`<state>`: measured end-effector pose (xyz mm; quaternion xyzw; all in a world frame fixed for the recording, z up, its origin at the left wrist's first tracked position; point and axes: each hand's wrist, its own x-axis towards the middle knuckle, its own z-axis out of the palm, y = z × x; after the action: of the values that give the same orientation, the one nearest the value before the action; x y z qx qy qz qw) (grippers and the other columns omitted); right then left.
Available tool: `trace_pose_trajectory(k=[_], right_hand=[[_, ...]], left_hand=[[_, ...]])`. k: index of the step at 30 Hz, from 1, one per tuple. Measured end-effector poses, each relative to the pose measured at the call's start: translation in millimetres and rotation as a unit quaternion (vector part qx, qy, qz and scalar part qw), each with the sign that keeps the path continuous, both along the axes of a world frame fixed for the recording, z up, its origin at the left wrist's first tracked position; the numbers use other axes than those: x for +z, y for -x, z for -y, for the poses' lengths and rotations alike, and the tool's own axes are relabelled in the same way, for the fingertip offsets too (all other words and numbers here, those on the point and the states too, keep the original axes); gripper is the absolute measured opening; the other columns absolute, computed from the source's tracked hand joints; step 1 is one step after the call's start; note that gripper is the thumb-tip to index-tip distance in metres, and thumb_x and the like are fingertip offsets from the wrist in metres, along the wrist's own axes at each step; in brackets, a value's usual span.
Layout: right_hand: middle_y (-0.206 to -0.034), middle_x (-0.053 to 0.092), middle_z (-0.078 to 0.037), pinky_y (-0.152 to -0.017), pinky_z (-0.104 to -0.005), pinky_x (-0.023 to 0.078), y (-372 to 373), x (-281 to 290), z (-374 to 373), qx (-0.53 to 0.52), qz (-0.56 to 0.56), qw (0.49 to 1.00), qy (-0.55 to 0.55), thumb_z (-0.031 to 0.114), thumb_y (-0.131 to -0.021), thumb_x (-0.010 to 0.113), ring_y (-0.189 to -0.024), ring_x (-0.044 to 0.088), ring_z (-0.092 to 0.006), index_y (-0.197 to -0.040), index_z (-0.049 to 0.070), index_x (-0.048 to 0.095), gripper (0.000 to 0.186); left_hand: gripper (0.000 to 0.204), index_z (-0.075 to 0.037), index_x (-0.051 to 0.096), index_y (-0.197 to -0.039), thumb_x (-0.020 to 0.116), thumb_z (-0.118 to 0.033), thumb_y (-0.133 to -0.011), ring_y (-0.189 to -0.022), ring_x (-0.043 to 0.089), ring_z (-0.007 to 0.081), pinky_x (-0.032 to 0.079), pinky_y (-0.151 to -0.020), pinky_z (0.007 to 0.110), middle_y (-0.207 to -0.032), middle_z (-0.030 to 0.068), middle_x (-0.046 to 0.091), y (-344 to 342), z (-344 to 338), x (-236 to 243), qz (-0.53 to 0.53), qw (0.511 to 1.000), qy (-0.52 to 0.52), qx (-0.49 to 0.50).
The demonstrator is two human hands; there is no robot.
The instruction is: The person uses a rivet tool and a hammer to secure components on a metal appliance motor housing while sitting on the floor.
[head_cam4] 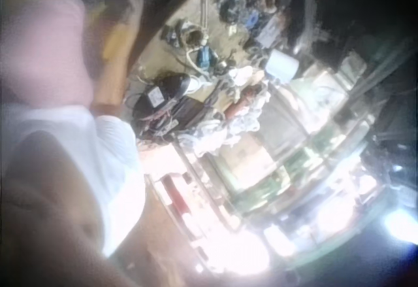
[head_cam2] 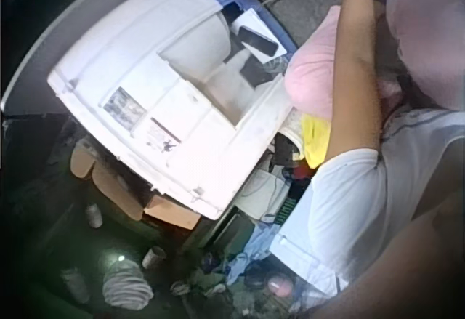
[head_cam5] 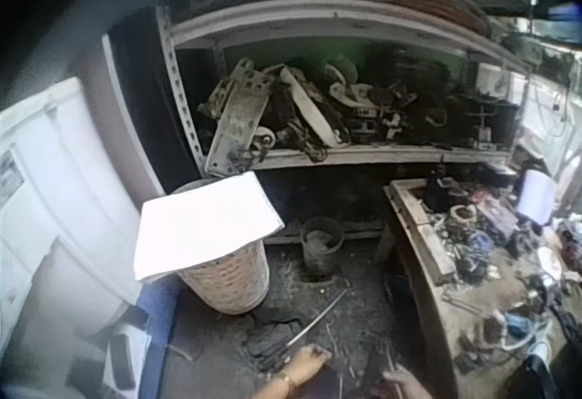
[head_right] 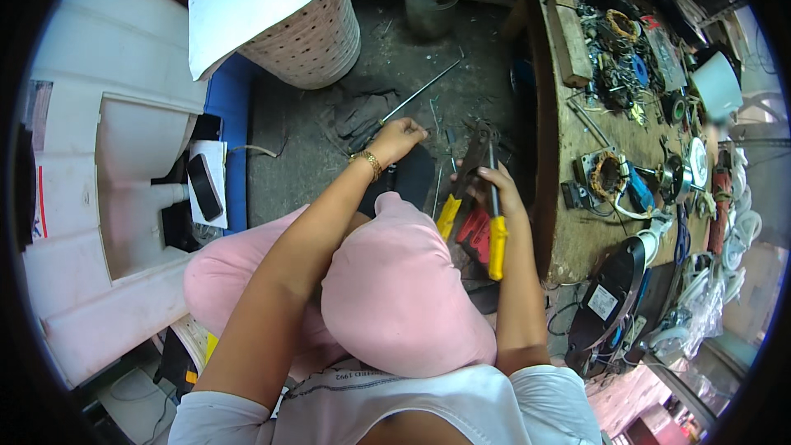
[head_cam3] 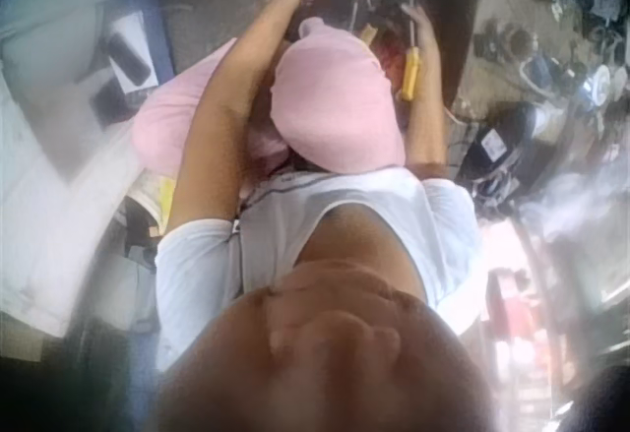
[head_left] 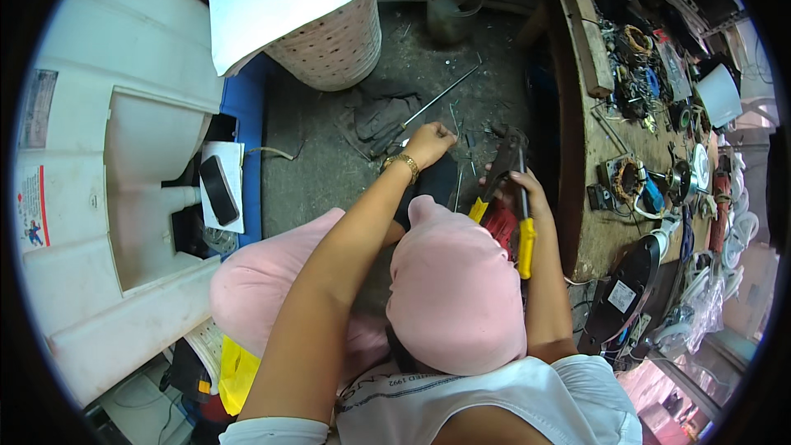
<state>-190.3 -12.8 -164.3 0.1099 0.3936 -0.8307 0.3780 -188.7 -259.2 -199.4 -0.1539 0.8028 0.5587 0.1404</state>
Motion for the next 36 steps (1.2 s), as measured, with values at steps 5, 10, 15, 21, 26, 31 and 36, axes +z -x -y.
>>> trace_pose_trajectory(k=[5, 10, 15, 21, 26, 31, 36], right_hand=[[-0.111, 0.059, -0.020, -0.090, -0.0467, 0.048, -4.7, -13.0, -12.4, 0.053, -0.033, 0.990, -0.130, 0.017, -0.077, 0.061, -0.099, 0.061, -0.0385, -0.134, 0.004, 0.038, 0.063], [-0.124, 0.052, -0.021, -0.105, -0.0525, 0.034, 5.3, -1.0, -17.8, 0.027, -0.032, 0.989, 0.144, 0.023, -0.067, 0.063, -0.116, 0.052, -0.0424, -0.145, 0.009, 0.025, 0.089], [-0.130, 0.048, -0.023, -0.104, -0.0457, 0.037, -12.2, 64.7, 11.0, 0.064, -0.096, 0.983, 0.144, 0.022, -0.061, 0.065, -0.119, 0.050, -0.0401, -0.144, 0.003, 0.026, 0.094], [-0.130, 0.051, -0.021, -0.099, -0.0374, 0.041, -4.3, 92.5, -3.1, 0.074, -0.122, 0.983, -0.114, 0.015, -0.069, 0.067, -0.116, 0.053, -0.0284, -0.137, -0.002, 0.036, 0.077], [-0.118, 0.060, -0.017, -0.095, -0.0339, 0.043, -16.0, 111.0, 16.5, 0.083, -0.145, 0.980, -0.108, 0.012, -0.076, 0.066, -0.106, 0.058, -0.0224, -0.130, -0.003, 0.043, 0.060], [-0.092, 0.066, -0.013, -0.079, -0.0362, 0.053, 36.3, 145.8, 30.7, 0.058, -0.226, 0.931, -0.280, 0.024, -0.089, 0.062, -0.082, 0.065, -0.0231, -0.119, -0.001, 0.052, 0.040], [-0.115, 0.060, -0.019, -0.091, -0.0477, 0.049, 68.7, 258.1, -10.9, 0.184, -0.233, 0.954, -0.033, 0.028, -0.092, 0.055, -0.104, 0.061, -0.0360, -0.131, 0.003, 0.043, 0.047]], left_hand=[[0.031, -0.001, 0.065, -0.094, 0.067, -0.029, -0.082, -0.085, 0.062, 0.0170, 0.047, -0.080, 0.031, -0.088, 0.0104, 0.068, -6.8, -3.5, 0.5, 0.022, 1.000, -0.014, -0.007], [0.049, -0.004, 0.061, -0.116, 0.070, -0.035, -0.079, -0.094, 0.058, 0.0153, 0.047, -0.079, 0.029, -0.100, 0.0069, 0.064, 5.8, -13.3, 35.5, 0.150, 0.946, -0.089, -0.274], [0.052, -0.003, 0.060, -0.119, 0.070, -0.038, -0.080, -0.090, 0.060, 0.0142, 0.048, -0.076, 0.029, -0.102, 0.0073, 0.065, -15.4, -26.5, 35.1, 0.263, 0.810, -0.186, -0.490], [0.049, -0.003, 0.063, -0.114, 0.071, -0.037, -0.081, -0.076, 0.057, 0.0093, 0.045, -0.065, 0.025, -0.095, 0.0038, 0.067, -21.4, -28.5, 38.8, 0.151, 0.874, -0.173, -0.428], [0.042, -0.001, 0.064, -0.106, 0.068, -0.037, -0.083, -0.056, 0.041, 0.0055, 0.032, -0.048, 0.023, -0.072, -0.0047, 0.054, -10.9, -26.8, 60.8, 0.102, 0.896, -0.174, -0.397], [0.048, -0.001, 0.063, -0.108, 0.066, -0.043, -0.085, -0.067, 0.047, 0.0042, 0.040, -0.055, 0.022, -0.081, -0.0020, 0.057, -0.4, -57.7, 107.9, 0.036, 0.881, -0.295, -0.369], [0.047, 0.005, 0.060, -0.115, 0.068, -0.030, -0.085, -0.091, 0.059, 0.0106, 0.046, -0.083, 0.026, -0.100, 0.0073, 0.068, 22.9, -52.3, 191.6, -0.140, 0.899, -0.193, -0.367]])
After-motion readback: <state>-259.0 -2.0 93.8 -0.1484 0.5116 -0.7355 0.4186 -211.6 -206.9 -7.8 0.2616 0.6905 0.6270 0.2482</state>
